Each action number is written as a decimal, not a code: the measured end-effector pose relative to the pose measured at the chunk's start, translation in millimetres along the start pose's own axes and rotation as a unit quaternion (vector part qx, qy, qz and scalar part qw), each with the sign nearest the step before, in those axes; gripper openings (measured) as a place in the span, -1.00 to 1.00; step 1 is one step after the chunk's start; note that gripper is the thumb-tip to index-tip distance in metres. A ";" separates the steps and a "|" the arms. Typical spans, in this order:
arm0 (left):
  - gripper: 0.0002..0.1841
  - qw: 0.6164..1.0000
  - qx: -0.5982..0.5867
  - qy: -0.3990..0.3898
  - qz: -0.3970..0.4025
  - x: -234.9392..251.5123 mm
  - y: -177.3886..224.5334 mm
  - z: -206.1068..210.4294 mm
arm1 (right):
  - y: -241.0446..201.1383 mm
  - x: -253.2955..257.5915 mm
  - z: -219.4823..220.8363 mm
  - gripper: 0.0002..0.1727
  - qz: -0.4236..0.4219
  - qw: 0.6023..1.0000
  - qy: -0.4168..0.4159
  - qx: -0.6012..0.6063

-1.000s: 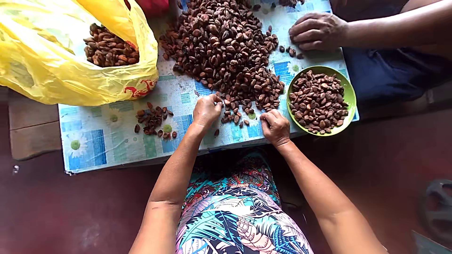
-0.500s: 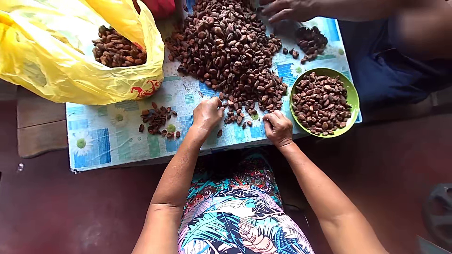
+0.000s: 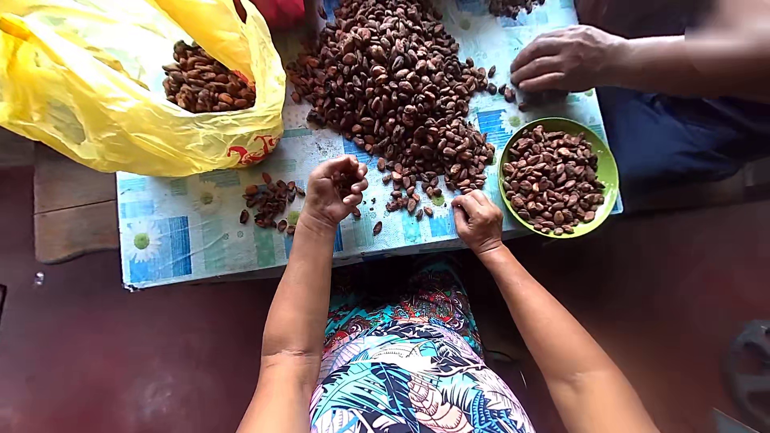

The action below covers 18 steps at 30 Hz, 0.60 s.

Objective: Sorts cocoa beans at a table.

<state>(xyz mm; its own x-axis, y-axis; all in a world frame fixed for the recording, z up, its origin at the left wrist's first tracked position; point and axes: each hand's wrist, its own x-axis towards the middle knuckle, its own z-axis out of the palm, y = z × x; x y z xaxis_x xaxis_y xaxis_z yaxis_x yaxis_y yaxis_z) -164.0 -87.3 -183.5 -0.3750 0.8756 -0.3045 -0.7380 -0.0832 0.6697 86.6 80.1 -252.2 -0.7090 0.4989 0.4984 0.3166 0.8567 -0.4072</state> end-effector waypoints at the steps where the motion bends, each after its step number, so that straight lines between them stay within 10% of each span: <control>1: -0.58 0.996 0.084 0.034 -0.001 2.5 0.9 6.0 | 0.2 0.0 0.2 -0.77 0.000 1.000 0.001 -0.001; 3: -0.81 0.948 0.304 0.081 0.048 8.3 -4.4 12.1 | 0.7 -0.4 0.3 -0.77 -0.002 1.000 0.002 0.000; 6: -0.75 0.756 0.642 0.058 0.116 19.5 -15.3 6.3 | 0.1 0.0 -0.1 -0.77 -0.005 1.000 0.003 -0.002; 11: -0.70 0.616 0.782 0.060 0.077 23.6 -31.4 20.1 | -0.4 -0.1 0.2 -0.78 -0.003 1.000 0.006 -0.004; 14: -0.70 0.668 0.736 0.084 0.074 25.7 -27.4 19.3 | -0.8 -0.2 0.2 -0.78 -0.005 1.000 0.006 -0.001; 18: -0.74 0.969 0.217 0.112 0.029 9.3 -12.7 13.3 | 1.3 -0.4 0.1 -0.77 -0.007 1.000 -0.002 -0.005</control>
<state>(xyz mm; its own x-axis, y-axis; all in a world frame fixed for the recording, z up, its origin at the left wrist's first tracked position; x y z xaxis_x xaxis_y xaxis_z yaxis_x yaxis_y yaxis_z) -150.7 -71.8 -185.8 -0.5580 0.7457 -0.3642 -0.4249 0.1203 0.8972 87.2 81.0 -253.0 -0.7165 0.4855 0.5009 0.3125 0.8654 -0.3918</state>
